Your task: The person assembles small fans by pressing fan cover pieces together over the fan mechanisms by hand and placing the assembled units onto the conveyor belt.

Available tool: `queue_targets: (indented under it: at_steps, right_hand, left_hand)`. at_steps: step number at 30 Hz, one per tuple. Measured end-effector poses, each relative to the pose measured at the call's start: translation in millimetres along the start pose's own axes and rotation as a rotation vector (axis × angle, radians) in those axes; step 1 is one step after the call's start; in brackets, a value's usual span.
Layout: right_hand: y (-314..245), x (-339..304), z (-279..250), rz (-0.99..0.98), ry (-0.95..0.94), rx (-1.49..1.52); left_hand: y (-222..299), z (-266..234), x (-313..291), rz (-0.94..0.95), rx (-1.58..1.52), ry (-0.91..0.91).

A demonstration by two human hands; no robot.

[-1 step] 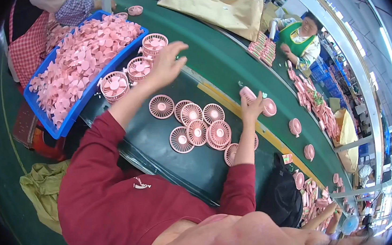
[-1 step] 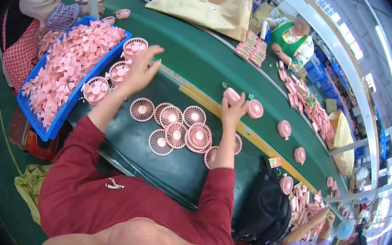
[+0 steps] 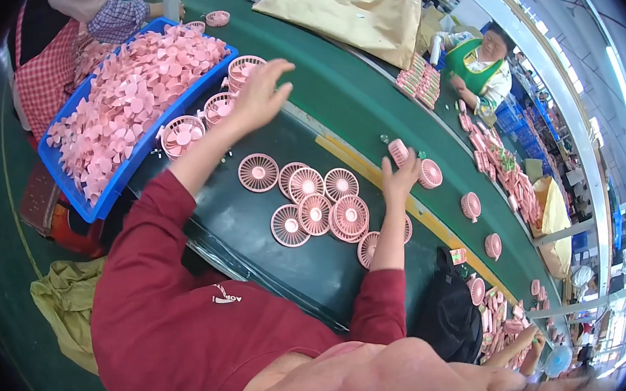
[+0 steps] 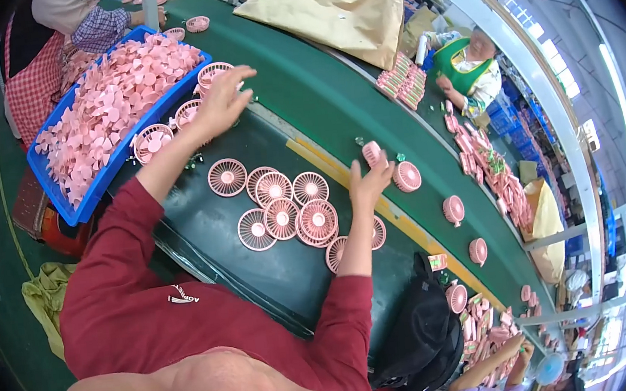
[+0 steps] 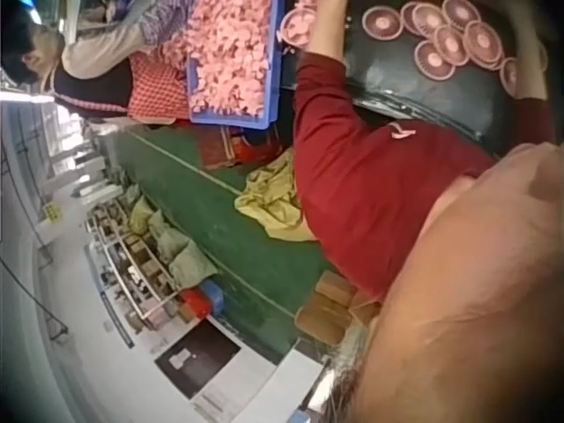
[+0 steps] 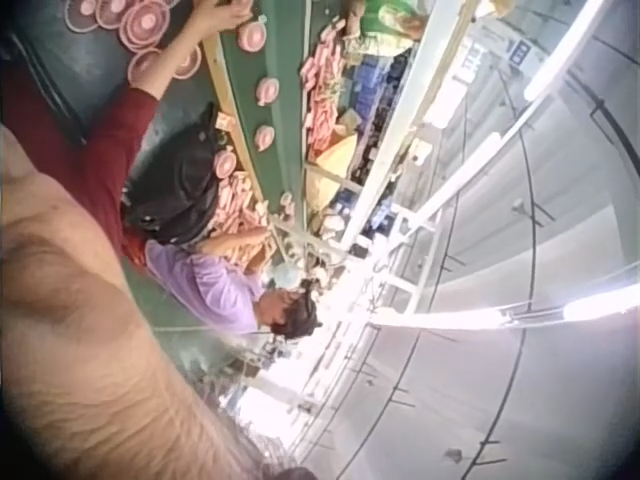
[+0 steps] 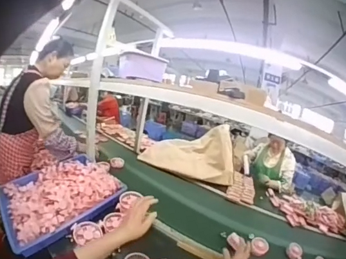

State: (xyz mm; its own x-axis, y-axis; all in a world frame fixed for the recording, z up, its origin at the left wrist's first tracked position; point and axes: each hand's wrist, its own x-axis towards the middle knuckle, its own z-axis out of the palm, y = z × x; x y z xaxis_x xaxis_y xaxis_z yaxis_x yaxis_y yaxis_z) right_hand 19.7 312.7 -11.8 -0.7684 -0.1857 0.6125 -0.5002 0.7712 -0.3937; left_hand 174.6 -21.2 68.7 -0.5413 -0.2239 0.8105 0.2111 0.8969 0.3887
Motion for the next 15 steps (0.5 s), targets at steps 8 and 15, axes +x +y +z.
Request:
queue_targets:
  at_steps: [8,15]
  right_hand:
    - [-76,-75,-59,-0.246,-0.75,0.126]
    - [-58,-77,-59,-0.263,-0.605,0.412]
  left_hand:
    - [-106,1,50,-0.191,0.375,-0.395]
    - [-107,3,65,-0.267,0.391,-0.338]
